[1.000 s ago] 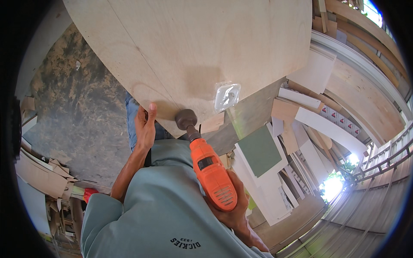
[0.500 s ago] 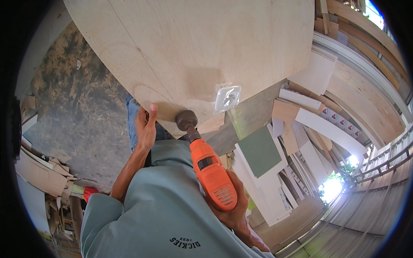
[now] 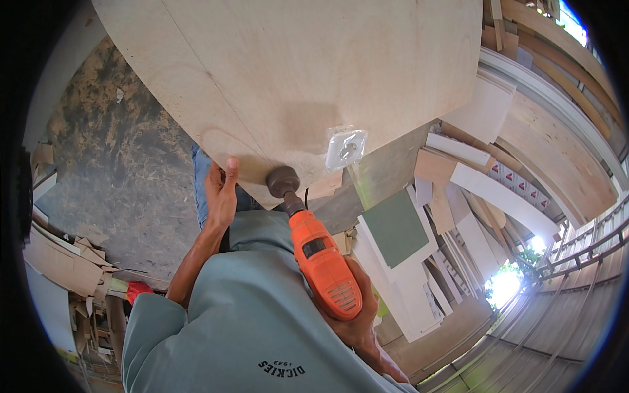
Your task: The person drills a large circular hole through a sheet of plywood using a power drill with a hole saw attachment, then picks up a square electrical socket and positions it over the hole to check the fit.
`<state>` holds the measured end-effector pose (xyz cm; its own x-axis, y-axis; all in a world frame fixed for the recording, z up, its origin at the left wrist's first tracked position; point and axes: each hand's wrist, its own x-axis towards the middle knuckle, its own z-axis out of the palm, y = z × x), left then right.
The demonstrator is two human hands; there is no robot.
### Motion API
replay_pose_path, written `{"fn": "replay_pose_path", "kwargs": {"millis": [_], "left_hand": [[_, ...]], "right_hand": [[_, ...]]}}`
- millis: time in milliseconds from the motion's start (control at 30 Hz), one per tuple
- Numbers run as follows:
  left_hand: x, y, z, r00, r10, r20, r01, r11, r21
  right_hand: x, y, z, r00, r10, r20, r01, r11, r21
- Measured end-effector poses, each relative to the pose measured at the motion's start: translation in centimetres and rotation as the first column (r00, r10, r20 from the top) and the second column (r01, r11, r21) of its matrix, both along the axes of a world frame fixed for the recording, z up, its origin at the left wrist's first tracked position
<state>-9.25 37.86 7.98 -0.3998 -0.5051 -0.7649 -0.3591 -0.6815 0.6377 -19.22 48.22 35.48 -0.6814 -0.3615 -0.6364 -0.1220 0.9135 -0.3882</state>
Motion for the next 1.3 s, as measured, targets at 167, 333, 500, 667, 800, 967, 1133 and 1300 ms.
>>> {"fn": "replay_pose_path", "kwargs": {"millis": [167, 333, 500, 667, 800, 967, 1133, 1300], "left_hand": [[0.1, -0.1, -0.1, 1.0, -0.025, 0.01, 0.025, 1.0, 0.008], [0.1, -0.2, -0.1, 1.0, -0.02, 0.018, 0.02, 1.0, -0.018], [0.3, 0.8, -0.8, 0.997, 0.071, -0.019, -0.071, 0.997, -0.021], [0.4, -0.3, 0.0, 0.999, -0.016, 0.027, 0.016, 1.0, 0.02], [0.6, 0.0, -0.8, 1.0, 0.013, 0.015, -0.014, 1.0, 0.017], [0.4, 0.0, -1.0, 1.0, 0.008, 0.01, -0.008, 1.0, 0.014], [0.5, 0.5, -1.6, 0.999, 0.034, 0.006, -0.033, 0.999, -0.024], [0.3, 0.0, -1.2, 0.999, 0.029, 0.021, -0.03, 0.999, 0.011]], "right_hand": [[-0.2, -0.3, -0.1, 1.0, -0.003, 0.015, 0.004, 1.0, -0.017], [0.1, -0.3, -0.3, 0.999, 0.051, 0.002, -0.051, 0.996, 0.078], [-0.7, 0.6, -0.5, 0.992, 0.115, 0.053, -0.122, 0.981, 0.148], [-0.6, 0.0, -0.2, 0.997, 0.066, 0.035, -0.067, 0.996, 0.059], [-0.6, 0.5, -0.8, 0.995, 0.097, 0.034, -0.098, 0.994, 0.039], [-0.5, 0.7, -0.9, 0.997, 0.025, 0.078, -0.029, 0.998, 0.058], [-0.7, 0.8, -0.9, 0.997, 0.052, 0.064, -0.054, 0.998, 0.035], [-1.0, 0.4, -1.1, 0.994, 0.081, 0.074, -0.083, 0.996, 0.03]]}}
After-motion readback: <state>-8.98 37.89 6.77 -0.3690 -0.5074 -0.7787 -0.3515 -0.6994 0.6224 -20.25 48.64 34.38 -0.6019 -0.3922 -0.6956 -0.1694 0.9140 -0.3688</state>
